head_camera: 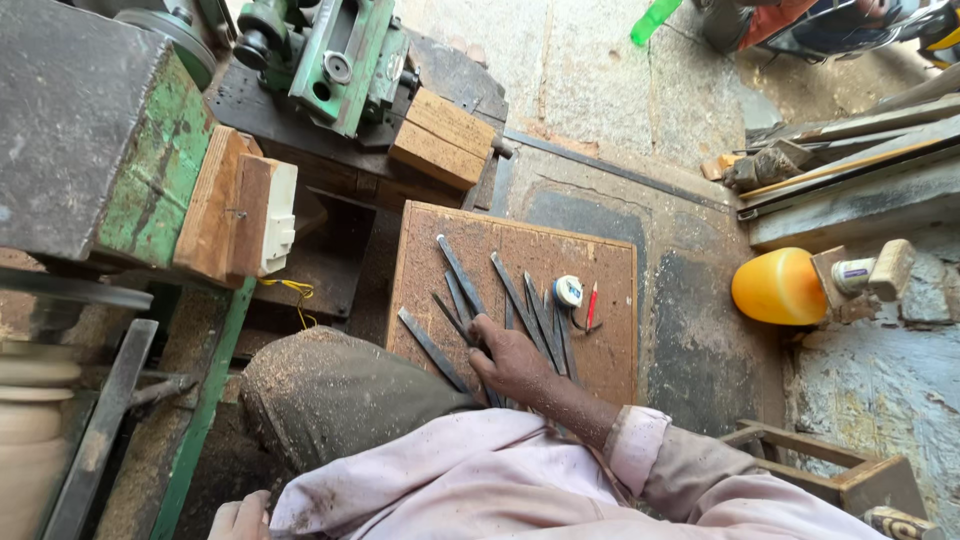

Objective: The person uses a chisel to shape a cylindrical wooden piece mounted on a lathe. They hold the tool with both hands, applying pressure to carve the spinning wood, creating a series of grooves and decorative rings. Wood shavings are produced and fall onto the workbench and the person's clothing.

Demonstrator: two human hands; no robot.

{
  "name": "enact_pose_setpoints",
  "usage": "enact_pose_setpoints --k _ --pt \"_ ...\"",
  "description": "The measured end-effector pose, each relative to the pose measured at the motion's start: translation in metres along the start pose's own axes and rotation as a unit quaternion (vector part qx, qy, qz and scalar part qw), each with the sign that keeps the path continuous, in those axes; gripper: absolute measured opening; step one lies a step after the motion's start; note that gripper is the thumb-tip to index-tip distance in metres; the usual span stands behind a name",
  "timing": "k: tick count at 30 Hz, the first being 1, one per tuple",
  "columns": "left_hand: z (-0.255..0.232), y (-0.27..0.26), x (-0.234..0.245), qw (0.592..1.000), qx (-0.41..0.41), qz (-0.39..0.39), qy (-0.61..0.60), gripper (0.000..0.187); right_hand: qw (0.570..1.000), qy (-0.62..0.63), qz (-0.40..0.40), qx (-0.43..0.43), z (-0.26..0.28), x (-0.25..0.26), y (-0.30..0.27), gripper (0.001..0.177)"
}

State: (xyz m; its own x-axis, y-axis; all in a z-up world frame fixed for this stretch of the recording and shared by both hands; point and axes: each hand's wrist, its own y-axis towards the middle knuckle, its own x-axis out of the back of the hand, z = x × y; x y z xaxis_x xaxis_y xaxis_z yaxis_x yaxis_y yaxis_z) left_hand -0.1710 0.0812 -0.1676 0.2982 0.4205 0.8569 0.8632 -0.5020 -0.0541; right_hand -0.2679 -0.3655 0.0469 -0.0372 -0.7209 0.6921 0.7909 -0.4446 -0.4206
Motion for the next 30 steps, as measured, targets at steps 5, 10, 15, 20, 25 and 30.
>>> enact_pose_setpoints --k 5,10,15,20,25,30 --pt "-0.090 0.036 0.083 0.994 -0.093 -0.034 0.054 0.043 0.994 0.073 0.076 -0.026 0.068 0.011 0.014 0.027" --pt "-0.208 0.094 0.192 0.967 -0.158 0.048 0.195 0.078 0.987 0.003 0.137 0.083 0.133 -0.017 0.025 0.031" --pt "-0.211 0.141 0.218 0.947 -0.208 0.037 0.243 0.067 0.952 -0.003 0.137 0.273 0.176 -0.062 0.045 0.028" --pt "-0.158 0.172 0.205 0.965 -0.187 0.046 0.179 0.046 0.937 0.007 0.138 0.321 0.210 -0.090 0.065 0.033" --pt "-0.118 0.185 0.199 0.961 -0.198 0.042 0.188 0.027 0.916 0.061 0.397 0.008 0.223 -0.096 0.086 0.027" --pt "-0.104 0.192 0.192 0.958 -0.223 0.043 0.175 0.033 0.890 0.087 0.447 -0.001 0.225 -0.107 0.098 0.025"
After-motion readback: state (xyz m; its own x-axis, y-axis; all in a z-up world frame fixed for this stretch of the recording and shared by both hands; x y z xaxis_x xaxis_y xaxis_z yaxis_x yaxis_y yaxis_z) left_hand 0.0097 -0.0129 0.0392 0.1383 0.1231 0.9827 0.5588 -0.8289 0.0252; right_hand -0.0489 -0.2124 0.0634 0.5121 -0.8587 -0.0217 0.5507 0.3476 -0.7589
